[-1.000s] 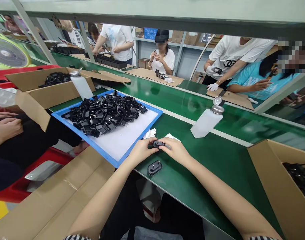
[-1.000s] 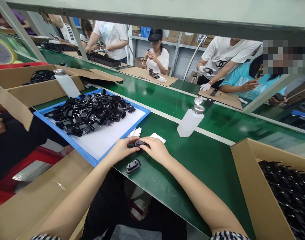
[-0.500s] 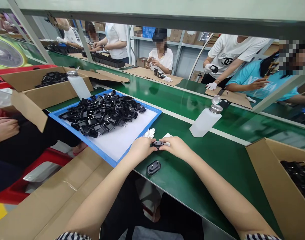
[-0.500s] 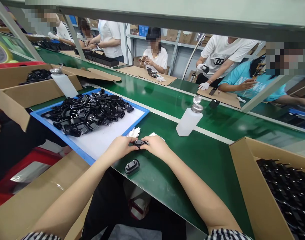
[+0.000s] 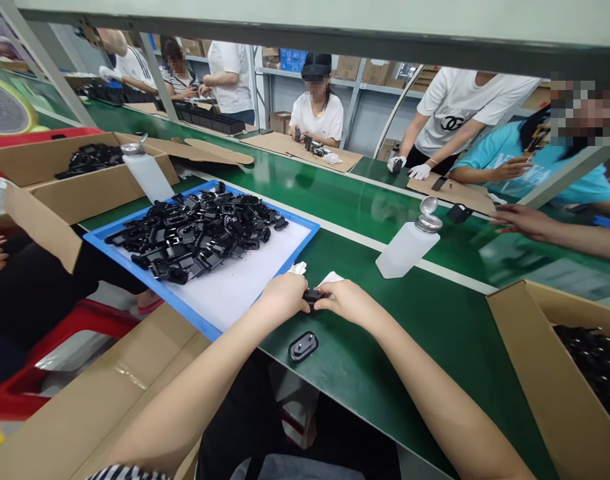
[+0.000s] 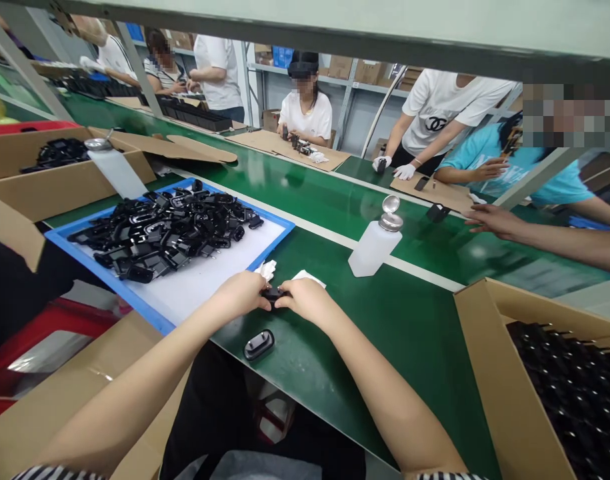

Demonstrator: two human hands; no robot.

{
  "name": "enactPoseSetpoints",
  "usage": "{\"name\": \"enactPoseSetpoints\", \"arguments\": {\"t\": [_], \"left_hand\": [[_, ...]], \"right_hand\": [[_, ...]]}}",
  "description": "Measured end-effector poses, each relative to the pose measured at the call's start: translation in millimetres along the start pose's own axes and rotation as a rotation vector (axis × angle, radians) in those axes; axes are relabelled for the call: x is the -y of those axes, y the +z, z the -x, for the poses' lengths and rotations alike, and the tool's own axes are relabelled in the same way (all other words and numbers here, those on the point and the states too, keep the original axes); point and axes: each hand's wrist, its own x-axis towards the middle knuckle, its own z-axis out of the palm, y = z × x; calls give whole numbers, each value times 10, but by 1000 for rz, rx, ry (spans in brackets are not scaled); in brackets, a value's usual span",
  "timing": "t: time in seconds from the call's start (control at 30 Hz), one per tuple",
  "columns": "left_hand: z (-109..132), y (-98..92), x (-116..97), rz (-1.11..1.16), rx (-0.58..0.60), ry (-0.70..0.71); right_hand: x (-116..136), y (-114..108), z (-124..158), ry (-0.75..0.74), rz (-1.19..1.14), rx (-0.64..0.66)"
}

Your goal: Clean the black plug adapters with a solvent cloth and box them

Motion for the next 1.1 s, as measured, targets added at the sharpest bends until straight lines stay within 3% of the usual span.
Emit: {"name": "enactPoseSetpoints", "arguments": {"t": [0.33,0.47,0.57,0.73,0.9,1.1], "left_hand": [[-78,12,39,-54,8,77],[-54,116,155,85,-15,154],[-35,104,147,80,-14,133],[-17,-45,-43,-59,162,51],[-31,-49,-115,-145,125,73],[29,62,86,37,68,150]], "right_hand": [[-28,63,21,-3,-47,-55],[28,1,65,-54,24,12],[122,-90,53,-60,150,82],[231,-126,22,26,244,150],[141,-14,51,98,-13,121],[5,43,68,101,-374,108]]}}
